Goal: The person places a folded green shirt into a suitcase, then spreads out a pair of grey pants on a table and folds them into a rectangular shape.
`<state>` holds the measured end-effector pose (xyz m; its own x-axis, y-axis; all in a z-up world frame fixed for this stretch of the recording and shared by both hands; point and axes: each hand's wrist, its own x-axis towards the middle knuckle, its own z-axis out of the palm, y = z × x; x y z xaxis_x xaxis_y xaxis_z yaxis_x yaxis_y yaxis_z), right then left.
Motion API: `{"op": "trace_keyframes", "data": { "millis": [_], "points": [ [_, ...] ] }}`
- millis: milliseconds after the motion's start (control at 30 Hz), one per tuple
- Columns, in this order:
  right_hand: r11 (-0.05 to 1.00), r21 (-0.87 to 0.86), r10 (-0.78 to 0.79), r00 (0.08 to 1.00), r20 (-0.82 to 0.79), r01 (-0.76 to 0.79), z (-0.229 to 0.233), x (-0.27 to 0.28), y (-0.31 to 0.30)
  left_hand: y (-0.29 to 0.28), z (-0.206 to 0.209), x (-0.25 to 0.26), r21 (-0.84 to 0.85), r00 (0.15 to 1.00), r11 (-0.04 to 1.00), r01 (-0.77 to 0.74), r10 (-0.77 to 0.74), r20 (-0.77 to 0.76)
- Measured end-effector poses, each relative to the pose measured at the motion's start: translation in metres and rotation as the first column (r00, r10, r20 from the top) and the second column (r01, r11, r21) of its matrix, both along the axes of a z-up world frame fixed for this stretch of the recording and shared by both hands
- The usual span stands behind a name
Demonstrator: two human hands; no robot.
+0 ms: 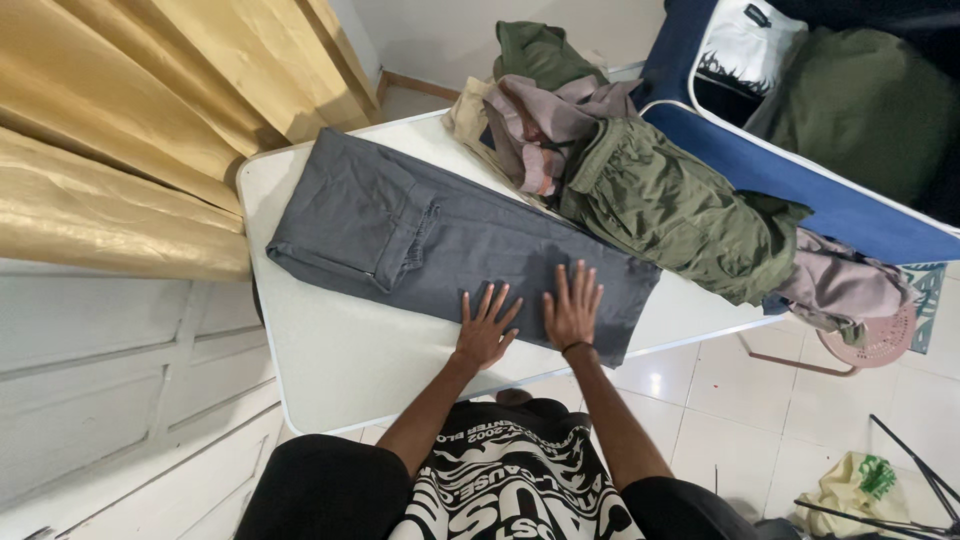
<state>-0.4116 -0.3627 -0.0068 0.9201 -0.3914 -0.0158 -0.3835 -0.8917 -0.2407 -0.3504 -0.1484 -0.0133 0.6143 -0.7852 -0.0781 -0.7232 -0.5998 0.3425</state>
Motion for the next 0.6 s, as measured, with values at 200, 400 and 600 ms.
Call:
{"op": "trace_keyframes", "data": {
  "millis": [200,400,600],
  "points": [
    [0.992,-0.079,0.096,0.992,-0.077,-0.102,0.002,-0.021,0.022,-0.002,0.008,-0.006,-0.015,0.999,0.999,-0.047,0.047,-0.001],
    [0.999,-0.021,-0.046,0.998,0.040,0.047,-0.001,-0.056,-0.040,-0.002,0.016,-0.004,-0.015,0.998,0.998,-0.058,0.058,-0.017],
    [0.953,0.086,-0.293,0.956,0.025,0.289,-0.001,-0.076,-0.086,-0.012,0.051,-0.009,0.131,0.992,0.990,-0.043,0.058,-0.111]
  ]
}}
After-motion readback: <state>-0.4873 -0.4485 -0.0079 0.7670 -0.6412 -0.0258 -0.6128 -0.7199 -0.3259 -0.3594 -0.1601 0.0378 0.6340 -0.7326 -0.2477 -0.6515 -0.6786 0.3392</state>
